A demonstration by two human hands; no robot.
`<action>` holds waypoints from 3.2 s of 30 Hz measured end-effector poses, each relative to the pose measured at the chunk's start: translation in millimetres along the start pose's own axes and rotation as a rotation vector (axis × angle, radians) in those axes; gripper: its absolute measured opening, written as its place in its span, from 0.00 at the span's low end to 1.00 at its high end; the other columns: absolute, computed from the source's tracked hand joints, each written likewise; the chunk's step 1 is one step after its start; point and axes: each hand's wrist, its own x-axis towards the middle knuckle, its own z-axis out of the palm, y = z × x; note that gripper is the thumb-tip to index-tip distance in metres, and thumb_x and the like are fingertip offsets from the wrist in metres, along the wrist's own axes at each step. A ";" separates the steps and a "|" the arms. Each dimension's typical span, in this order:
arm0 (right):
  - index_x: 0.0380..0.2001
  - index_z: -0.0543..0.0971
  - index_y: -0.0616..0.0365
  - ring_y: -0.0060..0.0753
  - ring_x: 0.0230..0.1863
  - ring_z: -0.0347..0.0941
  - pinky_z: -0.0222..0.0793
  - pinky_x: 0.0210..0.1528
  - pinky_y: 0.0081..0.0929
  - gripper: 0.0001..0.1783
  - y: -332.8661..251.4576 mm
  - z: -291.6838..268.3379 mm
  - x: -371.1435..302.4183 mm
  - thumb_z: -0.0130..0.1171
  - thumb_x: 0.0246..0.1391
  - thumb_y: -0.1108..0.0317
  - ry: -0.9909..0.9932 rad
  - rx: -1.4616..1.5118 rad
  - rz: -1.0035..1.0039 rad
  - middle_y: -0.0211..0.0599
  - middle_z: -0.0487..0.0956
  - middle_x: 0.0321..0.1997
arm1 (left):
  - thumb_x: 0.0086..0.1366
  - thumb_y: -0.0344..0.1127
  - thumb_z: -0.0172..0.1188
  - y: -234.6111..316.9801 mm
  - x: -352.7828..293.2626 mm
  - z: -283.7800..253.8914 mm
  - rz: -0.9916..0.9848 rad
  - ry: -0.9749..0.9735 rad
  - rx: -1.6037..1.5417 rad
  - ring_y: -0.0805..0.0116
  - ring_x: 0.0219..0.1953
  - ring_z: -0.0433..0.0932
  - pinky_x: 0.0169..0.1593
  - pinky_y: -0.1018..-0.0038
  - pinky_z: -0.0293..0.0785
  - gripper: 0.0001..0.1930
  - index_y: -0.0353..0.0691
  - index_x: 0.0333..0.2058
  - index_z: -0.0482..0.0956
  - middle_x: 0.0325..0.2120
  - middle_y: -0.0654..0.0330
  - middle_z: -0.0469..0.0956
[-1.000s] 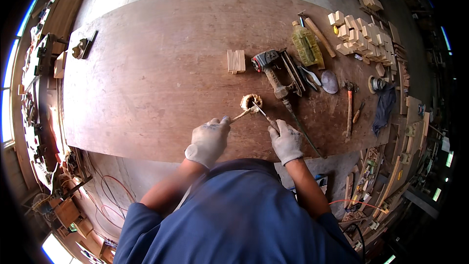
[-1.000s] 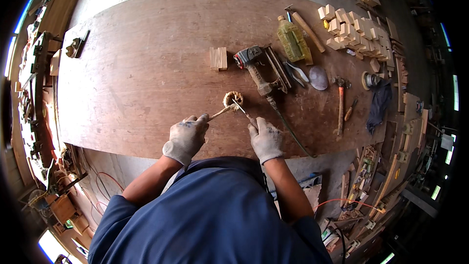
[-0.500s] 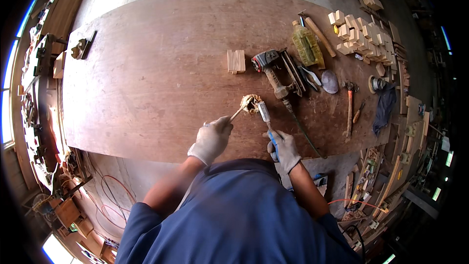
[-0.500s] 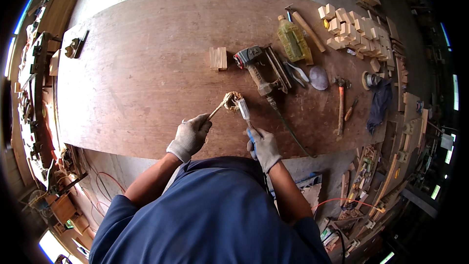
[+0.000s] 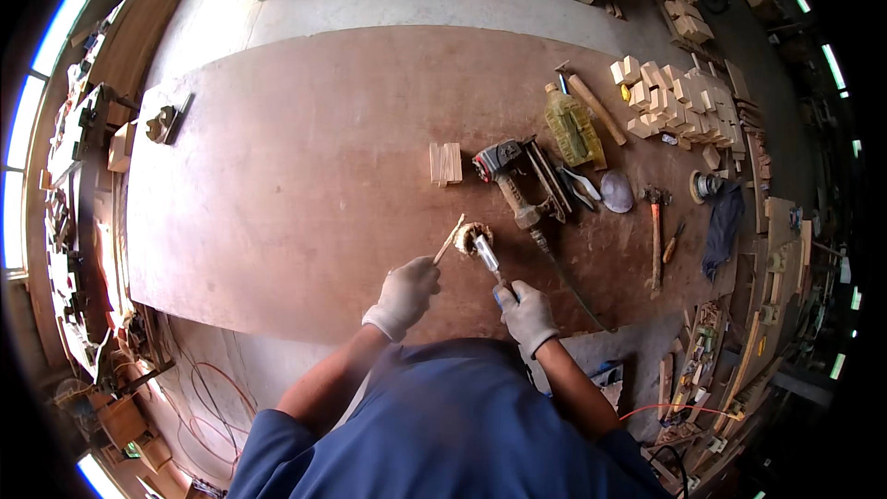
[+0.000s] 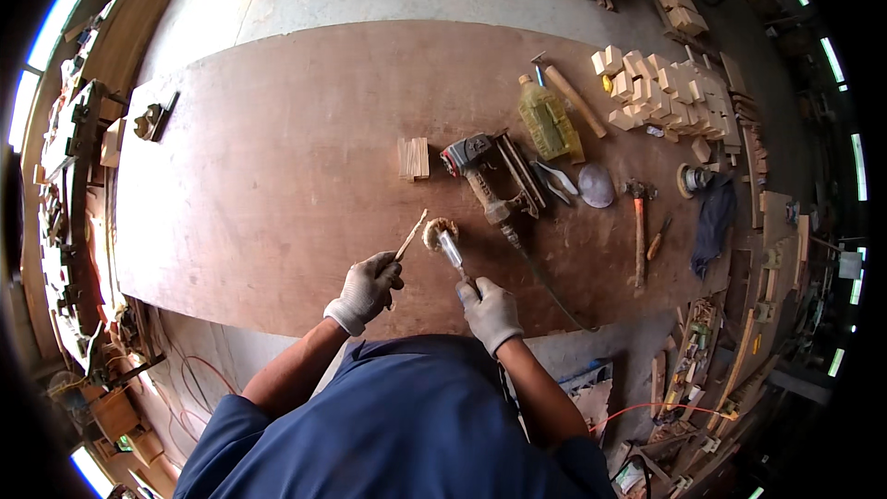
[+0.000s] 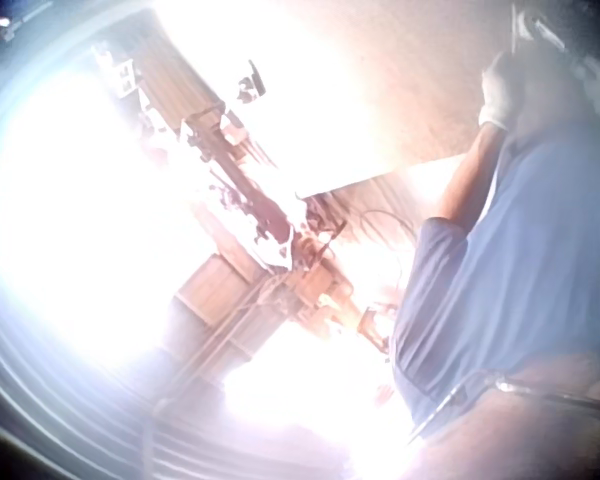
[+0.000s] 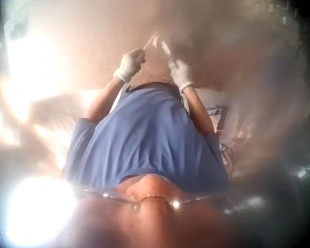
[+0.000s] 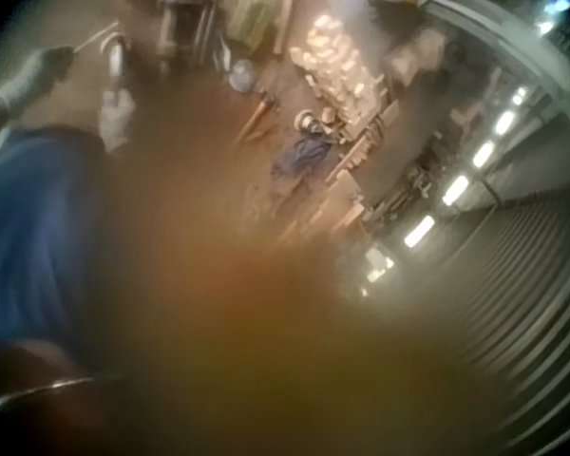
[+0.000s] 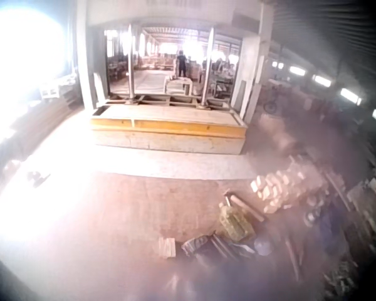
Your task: The person uses a chisel and a hammer to carve and shape a small, round wooden object on a workbench. They repeatedly strike the chisel to remove wood shavings and refine the object's surface.
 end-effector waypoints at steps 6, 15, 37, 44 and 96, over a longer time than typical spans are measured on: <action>0.33 0.81 0.58 0.62 0.34 0.82 0.75 0.38 0.52 0.20 -16.0 -8.6 -16.3 0.64 0.65 0.50 0.182 -0.203 -0.122 0.54 0.83 0.29 | 0.81 0.43 0.52 31.9 -0.5 -15.0 -0.332 -0.123 -0.535 0.74 0.20 0.75 0.20 0.76 0.70 0.19 0.36 0.60 0.78 0.33 0.55 0.86; 0.31 0.80 0.60 0.44 0.25 0.81 0.74 0.31 0.43 0.22 17.4 -8.4 -8.2 0.62 0.68 0.50 -0.032 -0.016 -0.057 0.46 0.81 0.23 | 0.82 0.42 0.51 41.2 -1.5 -16.4 -0.294 -0.152 -0.655 0.76 0.19 0.74 0.21 0.79 0.69 0.20 0.32 0.60 0.77 0.32 0.57 0.85; 0.30 0.80 0.59 0.27 0.21 0.76 0.72 0.27 0.35 0.20 8.3 -14.2 -13.9 0.64 0.69 0.52 -0.022 0.314 0.072 0.37 0.79 0.20 | 0.80 0.43 0.55 39.9 0.1 -7.5 -0.303 -0.077 -0.667 0.75 0.20 0.75 0.22 0.77 0.70 0.21 0.31 0.59 0.78 0.33 0.54 0.85; 0.32 0.82 0.57 0.62 0.39 0.83 0.77 0.41 0.50 0.27 61.8 -13.1 -9.7 0.68 0.58 0.40 0.049 -0.275 -0.196 0.54 0.85 0.33 | 0.79 0.40 0.57 13.3 5.3 -3.4 -0.257 -0.029 -0.669 0.73 0.23 0.79 0.23 0.77 0.74 0.19 0.32 0.59 0.78 0.34 0.59 0.82; 0.36 0.84 0.55 0.35 0.26 0.82 0.77 0.34 0.38 0.11 200.1 -125.0 98.4 0.69 0.62 0.60 0.906 -0.040 0.194 0.39 0.84 0.25 | 0.70 0.26 0.65 43.0 9.6 26.8 0.097 0.243 -0.082 0.74 0.43 0.83 0.50 0.74 0.80 0.15 0.30 0.53 0.83 0.41 0.58 0.87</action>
